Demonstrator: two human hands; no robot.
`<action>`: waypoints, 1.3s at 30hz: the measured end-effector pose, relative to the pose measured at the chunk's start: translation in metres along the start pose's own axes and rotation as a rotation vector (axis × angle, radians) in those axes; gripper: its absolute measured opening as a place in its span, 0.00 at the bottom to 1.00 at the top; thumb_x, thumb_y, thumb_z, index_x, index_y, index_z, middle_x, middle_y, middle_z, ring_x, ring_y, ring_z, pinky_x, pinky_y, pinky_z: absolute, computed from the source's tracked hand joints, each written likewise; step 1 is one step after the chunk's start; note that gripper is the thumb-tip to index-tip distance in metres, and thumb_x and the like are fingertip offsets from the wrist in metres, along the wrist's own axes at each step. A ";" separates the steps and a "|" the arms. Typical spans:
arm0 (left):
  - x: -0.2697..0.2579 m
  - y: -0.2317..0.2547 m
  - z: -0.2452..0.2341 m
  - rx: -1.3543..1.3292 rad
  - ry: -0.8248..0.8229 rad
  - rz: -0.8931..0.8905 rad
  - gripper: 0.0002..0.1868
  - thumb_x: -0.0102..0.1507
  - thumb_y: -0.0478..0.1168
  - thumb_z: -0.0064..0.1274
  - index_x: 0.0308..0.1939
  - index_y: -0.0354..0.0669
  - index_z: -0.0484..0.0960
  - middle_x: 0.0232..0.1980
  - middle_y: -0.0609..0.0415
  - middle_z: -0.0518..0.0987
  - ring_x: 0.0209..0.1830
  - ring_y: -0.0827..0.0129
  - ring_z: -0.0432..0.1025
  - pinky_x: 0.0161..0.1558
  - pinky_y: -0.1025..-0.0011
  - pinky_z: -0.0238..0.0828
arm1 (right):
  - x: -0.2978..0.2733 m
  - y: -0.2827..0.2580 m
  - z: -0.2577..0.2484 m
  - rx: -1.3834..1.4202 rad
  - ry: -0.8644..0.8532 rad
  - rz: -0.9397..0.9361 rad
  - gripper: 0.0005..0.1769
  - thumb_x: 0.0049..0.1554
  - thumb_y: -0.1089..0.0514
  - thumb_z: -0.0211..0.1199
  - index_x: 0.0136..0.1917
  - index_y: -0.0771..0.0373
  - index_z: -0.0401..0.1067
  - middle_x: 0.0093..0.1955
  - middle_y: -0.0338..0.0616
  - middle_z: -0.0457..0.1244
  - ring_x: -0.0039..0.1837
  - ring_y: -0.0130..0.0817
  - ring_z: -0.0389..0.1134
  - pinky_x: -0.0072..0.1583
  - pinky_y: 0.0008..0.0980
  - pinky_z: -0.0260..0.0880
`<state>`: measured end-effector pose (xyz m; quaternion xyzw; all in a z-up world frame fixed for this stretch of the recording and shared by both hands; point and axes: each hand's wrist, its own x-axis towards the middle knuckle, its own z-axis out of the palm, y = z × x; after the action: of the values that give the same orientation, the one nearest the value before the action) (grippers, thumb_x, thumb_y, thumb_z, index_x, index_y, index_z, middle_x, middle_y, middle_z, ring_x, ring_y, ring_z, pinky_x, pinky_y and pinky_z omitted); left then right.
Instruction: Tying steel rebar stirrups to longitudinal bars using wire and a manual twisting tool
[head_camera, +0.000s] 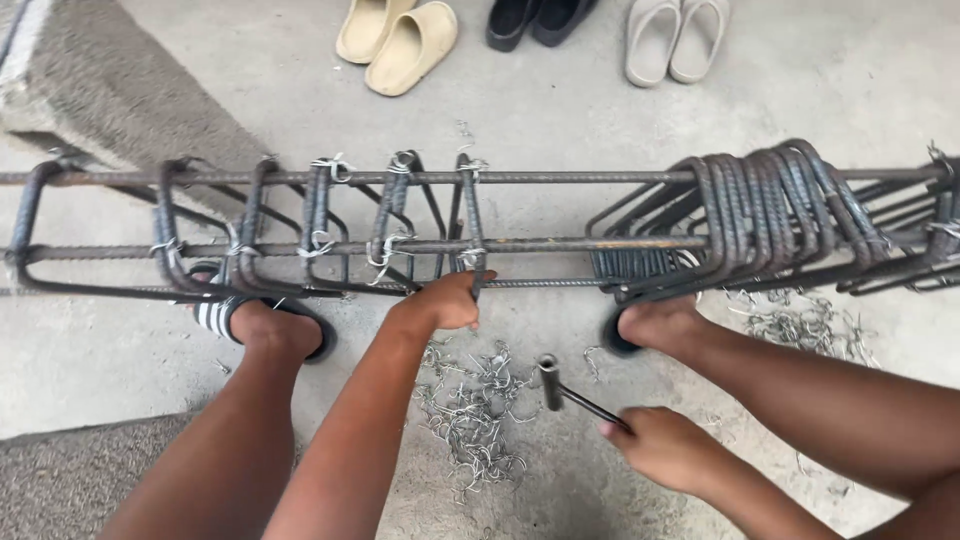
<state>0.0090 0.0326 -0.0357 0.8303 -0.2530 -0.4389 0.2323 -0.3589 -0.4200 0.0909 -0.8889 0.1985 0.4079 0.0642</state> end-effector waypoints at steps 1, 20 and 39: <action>-0.005 0.007 -0.005 0.003 0.026 -0.045 0.42 0.55 0.34 0.62 0.74 0.54 0.69 0.69 0.38 0.75 0.72 0.39 0.66 0.71 0.46 0.61 | 0.008 0.005 0.017 0.043 0.002 -0.008 0.22 0.60 0.37 0.38 0.49 0.24 0.76 0.29 0.24 0.71 0.38 0.16 0.76 0.48 0.20 0.77; 0.037 -0.062 0.040 0.537 0.464 0.186 0.17 0.65 0.36 0.47 0.57 0.47 0.79 0.49 0.43 0.83 0.44 0.44 0.80 0.43 0.51 0.80 | 0.254 -0.301 0.142 0.606 0.128 -0.312 0.15 0.55 0.49 0.55 0.48 0.50 0.80 0.43 0.49 0.73 0.53 0.51 0.74 0.57 0.47 0.75; 0.048 -0.100 0.117 0.642 0.191 -0.128 0.09 0.58 0.46 0.54 0.30 0.49 0.86 0.29 0.52 0.81 0.33 0.54 0.81 0.33 0.53 0.77 | 0.242 -0.311 0.141 0.476 -0.028 -0.354 0.16 0.46 0.53 0.58 0.41 0.50 0.85 0.43 0.48 0.75 0.56 0.55 0.74 0.60 0.48 0.74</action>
<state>-0.0449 0.0600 -0.1848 0.9126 -0.3028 -0.2707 -0.0465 -0.1893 -0.1696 -0.1990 -0.8639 0.1298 0.3444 0.3438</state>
